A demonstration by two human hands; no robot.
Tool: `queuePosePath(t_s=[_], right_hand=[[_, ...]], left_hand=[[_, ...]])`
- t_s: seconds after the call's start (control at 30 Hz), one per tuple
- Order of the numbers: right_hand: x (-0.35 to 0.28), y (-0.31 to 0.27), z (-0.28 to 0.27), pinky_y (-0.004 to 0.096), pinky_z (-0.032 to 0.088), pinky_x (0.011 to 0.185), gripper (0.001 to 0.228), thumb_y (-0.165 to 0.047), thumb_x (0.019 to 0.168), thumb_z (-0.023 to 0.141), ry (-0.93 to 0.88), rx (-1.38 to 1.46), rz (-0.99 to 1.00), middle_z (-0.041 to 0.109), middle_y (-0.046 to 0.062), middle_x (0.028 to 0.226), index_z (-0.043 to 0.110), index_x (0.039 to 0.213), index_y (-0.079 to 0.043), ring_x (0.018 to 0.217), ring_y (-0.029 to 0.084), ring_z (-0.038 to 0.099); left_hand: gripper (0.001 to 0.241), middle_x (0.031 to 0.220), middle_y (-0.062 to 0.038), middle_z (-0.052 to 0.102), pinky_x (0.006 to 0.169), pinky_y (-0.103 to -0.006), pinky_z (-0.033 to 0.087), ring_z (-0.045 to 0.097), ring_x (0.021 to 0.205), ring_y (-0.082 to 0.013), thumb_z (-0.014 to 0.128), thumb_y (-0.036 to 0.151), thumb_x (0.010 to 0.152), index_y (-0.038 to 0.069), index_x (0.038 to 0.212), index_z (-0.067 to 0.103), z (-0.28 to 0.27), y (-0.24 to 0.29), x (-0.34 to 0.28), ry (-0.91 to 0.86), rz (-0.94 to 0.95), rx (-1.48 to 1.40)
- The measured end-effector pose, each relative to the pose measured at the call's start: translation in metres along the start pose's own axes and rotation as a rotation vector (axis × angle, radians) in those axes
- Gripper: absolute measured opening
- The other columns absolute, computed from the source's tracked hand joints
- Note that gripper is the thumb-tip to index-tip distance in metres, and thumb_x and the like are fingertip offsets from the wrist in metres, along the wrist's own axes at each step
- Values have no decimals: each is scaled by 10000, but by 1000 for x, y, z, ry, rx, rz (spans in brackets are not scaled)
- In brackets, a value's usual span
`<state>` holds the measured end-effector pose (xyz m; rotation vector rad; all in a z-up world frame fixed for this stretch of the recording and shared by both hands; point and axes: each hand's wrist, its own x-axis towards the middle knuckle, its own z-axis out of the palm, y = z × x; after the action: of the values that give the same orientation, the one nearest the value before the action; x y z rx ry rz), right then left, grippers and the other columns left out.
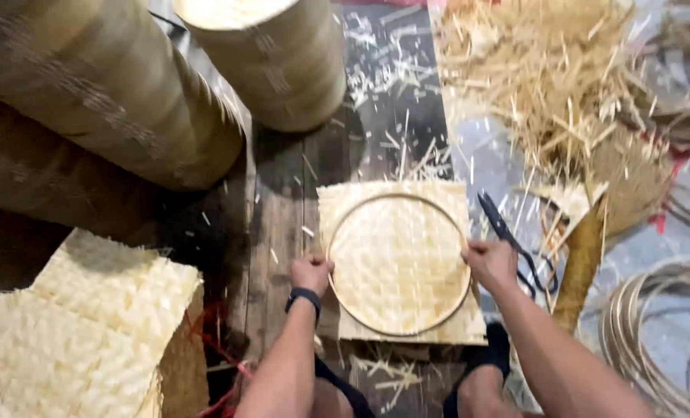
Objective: The person sits on the floor and assembles bamboo steamer lids. They place a square woven bamboo mat over a round wooden form, press and tuck the mat around the edge, trim the excess with scissors, and fit a bamboo rim ring over the mat to form the lid.
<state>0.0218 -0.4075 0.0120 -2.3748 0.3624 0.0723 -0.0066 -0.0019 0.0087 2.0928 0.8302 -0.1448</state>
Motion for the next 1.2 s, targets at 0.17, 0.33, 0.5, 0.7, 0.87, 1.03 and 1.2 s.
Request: queuePosePath(t_s=[0.17,0.33,0.5,0.7,0.87,1.03,1.2], right_hand=[[7,6,1,373,583,793,388,-315,748,833,-20,-20,16,788,176,899,813,1058,-82,813,273,774],[5,-1,-2,360,582,784,363,-283,774,832,-55,4,85,804,156,887,815,1075,-82,792,243,774],[16,19,7,332,598,717,321,-215,793,800,-142,217,116,817,119,862,807,1077,-66,739,182,764],[20,39,10,334,599,755,319,-167,811,817,-196,177,139,811,139,894,792,1087,-9,761,190,766],[31,32,9,342,622,802,394,-157,733,851,-234,246,166,829,156,958,795,1085,10,847,233,789],[-66,-101,25,439,402,1088,703,-279,733,792,-37,-146,-291,570,223,1321,526,1333,-27,1243,411,525],[-102,-57,125,763,370,1063,470,-337,1026,572,400,-551,-1326,491,238,1442,492,1464,-186,1337,509,497]], left_hand=[[195,789,-78,789,696,-333,583,720,703,-167,881,108,711,11,865,812,17,-32,24,-85,-62,-188],[191,814,-95,772,596,-342,560,690,681,-190,866,34,742,5,916,793,13,-26,25,-180,-224,-419],[340,909,-79,758,593,-346,573,711,726,-183,849,15,739,23,1064,750,21,-53,36,-289,-296,-628],[352,971,-117,767,696,-329,574,702,806,-194,850,106,810,20,1132,738,14,-53,37,-356,-187,-554],[457,1042,-137,799,824,-407,621,760,939,-260,880,120,709,25,1138,755,-20,15,18,-318,-234,-201],[521,1317,-139,648,1039,-437,458,582,1233,-340,814,320,722,132,1202,743,-6,124,13,70,445,361],[413,1290,-141,684,1063,-454,440,575,1237,-364,627,416,960,139,1258,700,33,201,28,-297,663,220]])
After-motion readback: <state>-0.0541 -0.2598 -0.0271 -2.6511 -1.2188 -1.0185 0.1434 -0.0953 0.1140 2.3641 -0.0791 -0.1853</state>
